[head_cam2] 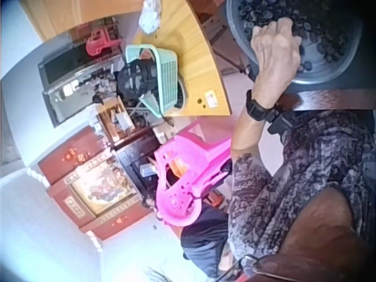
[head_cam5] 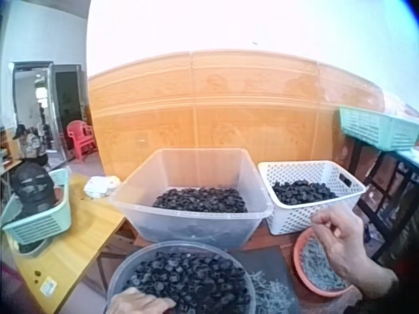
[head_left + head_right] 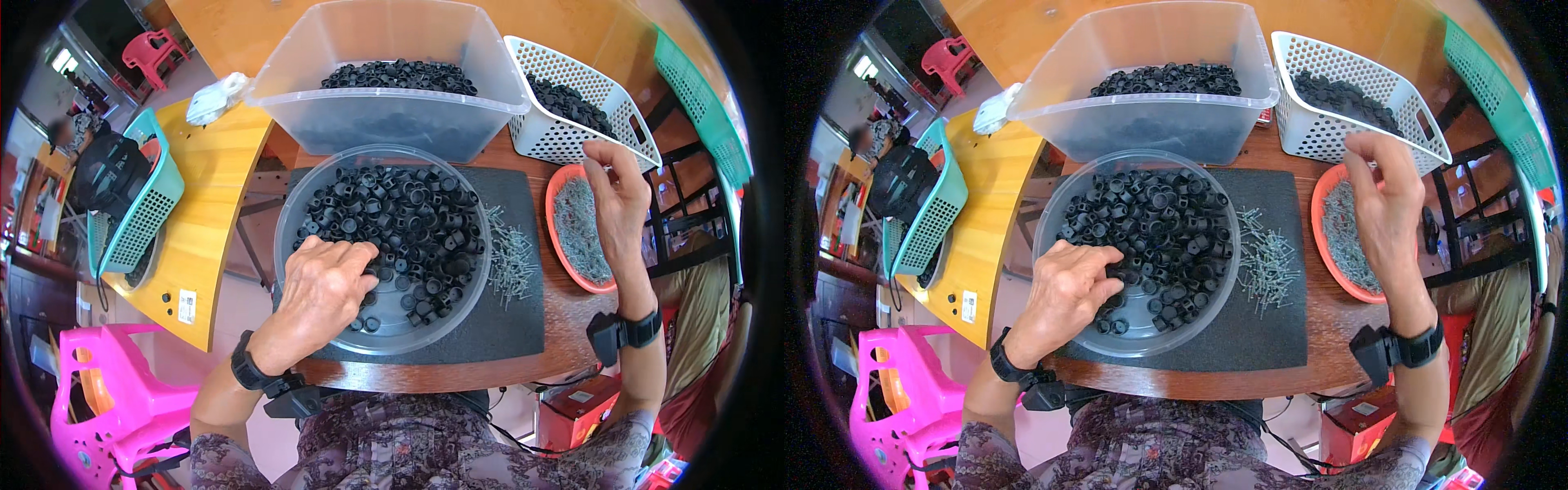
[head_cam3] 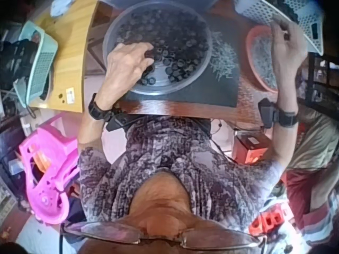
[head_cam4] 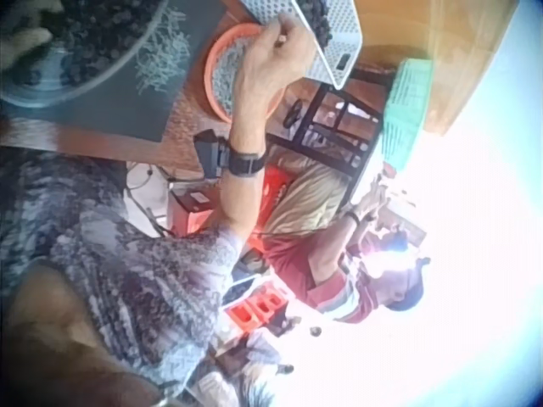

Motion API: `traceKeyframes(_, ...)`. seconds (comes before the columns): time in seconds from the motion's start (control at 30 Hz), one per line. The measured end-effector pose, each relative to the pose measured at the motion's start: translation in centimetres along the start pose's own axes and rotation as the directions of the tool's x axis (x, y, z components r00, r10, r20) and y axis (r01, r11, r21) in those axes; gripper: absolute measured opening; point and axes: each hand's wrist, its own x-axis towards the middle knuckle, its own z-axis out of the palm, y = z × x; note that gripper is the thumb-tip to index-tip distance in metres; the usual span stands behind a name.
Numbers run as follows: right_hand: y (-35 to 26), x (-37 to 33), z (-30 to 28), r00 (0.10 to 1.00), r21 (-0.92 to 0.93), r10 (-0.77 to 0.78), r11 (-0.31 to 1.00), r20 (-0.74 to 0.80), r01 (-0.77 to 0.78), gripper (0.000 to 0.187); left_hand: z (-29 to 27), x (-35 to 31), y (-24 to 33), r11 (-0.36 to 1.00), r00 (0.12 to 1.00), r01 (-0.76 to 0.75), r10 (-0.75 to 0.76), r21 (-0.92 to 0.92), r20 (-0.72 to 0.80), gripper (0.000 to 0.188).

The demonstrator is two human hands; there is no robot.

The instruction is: Assembling small black plastic caps with grey plastic stems by pushing them together.

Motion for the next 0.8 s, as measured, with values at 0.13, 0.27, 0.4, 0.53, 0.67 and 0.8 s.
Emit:
traceKeyframes(0.13,-1.0,-2.3,-1.1,0.993,0.006,0.088,0.996,0.074,-0.089,0.012,0.5,0.5,0.0,0.997,0.998,-0.032,0.035,0.068,-0.044,0.021)
traceKeyframes(0.27,-2.1,-3.8,-1.2,0.992,0.038,0.087,0.995,0.088,-0.09,0.013,0.6,1.0,-0.1,0.981,0.996,-0.089,0.083,0.174,0.04,0.016)
traceKeyframes(0.4,-2.4,-5.1,-1.3,0.986,0.091,0.107,0.989,0.127,-0.119,0.012,1.1,1.4,-0.5,0.982,0.992,-0.087,0.071,0.166,0.103,0.012)
traceKeyframes(0.53,-2.8,-5.9,-1.2,0.988,0.097,0.055,0.993,0.142,-0.07,0.013,0.8,1.3,-0.7,0.986,0.991,-0.079,0.062,0.145,0.117,0.01)
traceKeyframes(0.67,-3.6,-6.5,-1.4,0.988,0.098,0.042,0.993,0.15,-0.057,0.012,0.4,0.9,-0.2,0.98,0.979,-0.11,0.078,0.165,0.186,0.008)
traceKeyframes(0.8,-4.2,-7.0,-1.3,0.984,0.102,0.035,0.993,0.172,-0.053,0.013,0.6,0.6,-0.3,0.975,0.981,-0.148,0.123,0.165,0.15,0.008)
